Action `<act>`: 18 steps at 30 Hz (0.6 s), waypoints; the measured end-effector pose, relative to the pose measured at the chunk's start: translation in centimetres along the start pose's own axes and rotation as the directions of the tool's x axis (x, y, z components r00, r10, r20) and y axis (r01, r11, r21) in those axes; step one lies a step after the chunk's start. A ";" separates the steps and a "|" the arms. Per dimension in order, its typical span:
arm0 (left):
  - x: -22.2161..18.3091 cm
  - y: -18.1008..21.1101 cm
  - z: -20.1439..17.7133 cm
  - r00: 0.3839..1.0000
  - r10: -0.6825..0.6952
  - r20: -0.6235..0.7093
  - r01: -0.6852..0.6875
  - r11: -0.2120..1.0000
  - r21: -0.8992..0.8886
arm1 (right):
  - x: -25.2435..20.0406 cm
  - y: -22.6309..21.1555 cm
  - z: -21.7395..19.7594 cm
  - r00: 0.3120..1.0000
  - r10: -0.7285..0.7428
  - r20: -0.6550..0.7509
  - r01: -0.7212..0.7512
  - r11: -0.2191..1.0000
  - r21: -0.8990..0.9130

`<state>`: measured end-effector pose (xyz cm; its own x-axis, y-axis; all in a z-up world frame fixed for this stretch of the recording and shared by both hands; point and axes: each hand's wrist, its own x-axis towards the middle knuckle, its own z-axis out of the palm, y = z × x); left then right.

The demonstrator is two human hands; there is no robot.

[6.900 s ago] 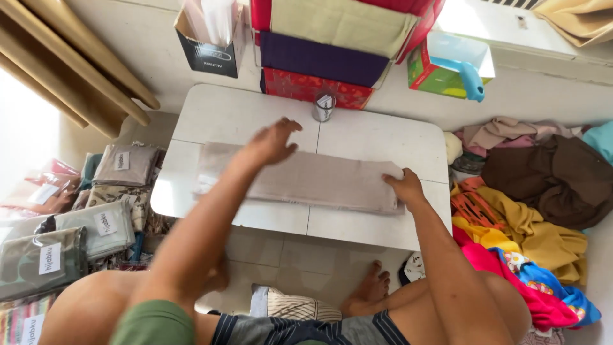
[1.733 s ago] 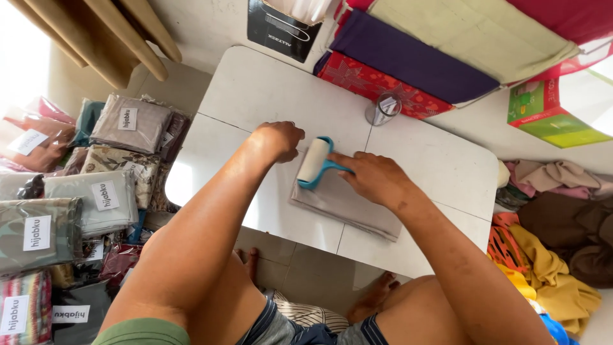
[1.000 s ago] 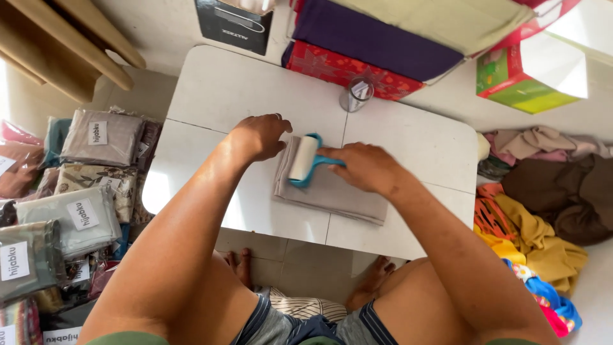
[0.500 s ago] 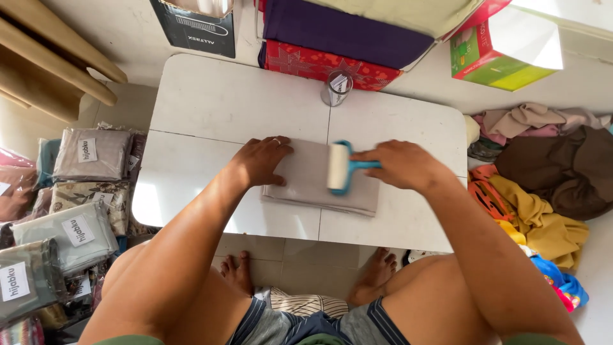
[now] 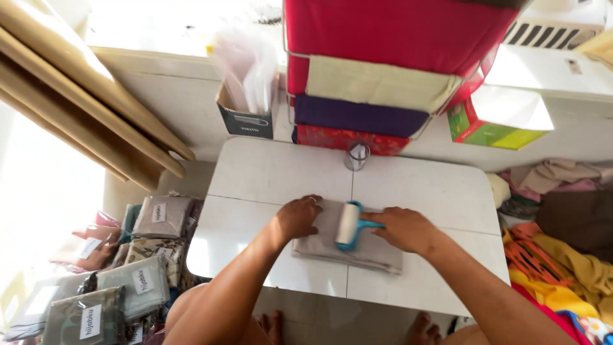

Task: The person is preparing fabric items for sale by using a lint roller to clean them, folding them into a consistent shape, and sealing them inside plastic bags.

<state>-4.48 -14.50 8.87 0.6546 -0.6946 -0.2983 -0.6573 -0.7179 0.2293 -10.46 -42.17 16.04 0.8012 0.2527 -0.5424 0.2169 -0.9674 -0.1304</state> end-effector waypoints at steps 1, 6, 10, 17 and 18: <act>-0.2 0.0 -0.1 1.000 -0.008 -0.009 0.009 1.000 0.008 | 0.3 1.2 0.2 1.000 -0.007 -0.012 0.007 1.000 -0.006; -0.1 0.1 1.6 0.997 -0.023 0.074 0.022 1.000 0.005 | -0.3 3.1 -0.5 0.998 0.062 0.023 -0.063 0.997 0.032; 0.4 -0.3 1.6 0.994 -0.025 0.102 0.026 1.000 -0.010 | -0.9 0.1 -1.4 1.000 0.020 0.006 -0.021 0.990 0.142; 2.3 -1.2 6.2 0.979 -0.137 0.151 0.140 0.990 -0.006 | -1.6 5.9 -1.1 0.979 0.198 0.048 -0.201 0.977 0.066; 2.7 -1.6 6.4 0.969 -0.154 0.195 0.153 0.988 0.023 | -1.6 6.1 -1.6 0.978 0.205 0.050 -0.208 0.974 0.085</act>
<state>-4.06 -14.96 1.72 0.6625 -0.5531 -0.5051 -0.5578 -0.8144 0.1602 -9.59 -48.45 17.44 0.7999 0.0484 -0.5982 -0.0030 -0.9964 -0.0847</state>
